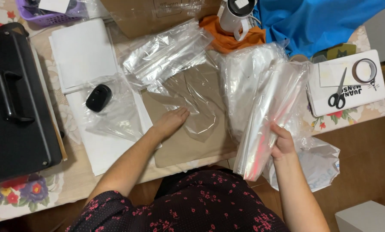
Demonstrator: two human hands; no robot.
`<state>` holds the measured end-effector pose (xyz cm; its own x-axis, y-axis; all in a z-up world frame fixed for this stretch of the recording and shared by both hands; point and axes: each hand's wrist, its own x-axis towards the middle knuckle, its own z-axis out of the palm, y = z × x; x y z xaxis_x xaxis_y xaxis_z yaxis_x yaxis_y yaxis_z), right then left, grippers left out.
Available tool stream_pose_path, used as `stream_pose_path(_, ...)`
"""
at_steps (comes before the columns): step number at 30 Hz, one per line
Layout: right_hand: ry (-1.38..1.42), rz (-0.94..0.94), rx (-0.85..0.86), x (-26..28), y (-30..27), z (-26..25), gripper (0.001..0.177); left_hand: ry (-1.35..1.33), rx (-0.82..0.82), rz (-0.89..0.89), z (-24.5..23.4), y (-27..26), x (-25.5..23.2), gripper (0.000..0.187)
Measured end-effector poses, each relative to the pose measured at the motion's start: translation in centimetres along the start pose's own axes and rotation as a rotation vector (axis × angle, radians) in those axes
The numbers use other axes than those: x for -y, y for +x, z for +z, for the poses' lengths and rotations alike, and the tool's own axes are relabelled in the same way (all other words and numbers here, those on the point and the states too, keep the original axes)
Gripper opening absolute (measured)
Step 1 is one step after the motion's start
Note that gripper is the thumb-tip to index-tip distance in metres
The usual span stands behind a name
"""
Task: The person is packaging items into plastic bags, sealing them with tape, and using a heat press machine.
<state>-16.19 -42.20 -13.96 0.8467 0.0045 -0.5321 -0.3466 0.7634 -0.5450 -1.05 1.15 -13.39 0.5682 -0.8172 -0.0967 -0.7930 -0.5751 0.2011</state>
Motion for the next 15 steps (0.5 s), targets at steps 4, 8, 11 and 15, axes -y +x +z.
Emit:
stream_pose_path(4, -0.014, -0.012, -0.003, -0.1, -1.2, 2.1, 0.041, 0.01, 0.03, 0.054, 1.0, 0.5, 2.8, 0.012)
stream_pose_path(8, -0.017, -0.054, -0.003, -1.1, -1.3, 3.7, 0.041, -0.278, 0.018, -0.111, 0.8, 2.0, 3.8, 0.014)
stream_pose_path(11, -0.025, -0.066, 0.015, -1.5, -1.4, 6.0, 0.043, -0.475, -0.087, -0.199, -3.5, 3.4, 3.0, 0.013)
stream_pose_path(15, -0.055, -0.079, 0.024, -2.2, -1.2, 5.6, 0.047, -0.515, -0.208, -0.083, -8.7, 3.4, 2.6, 0.014)
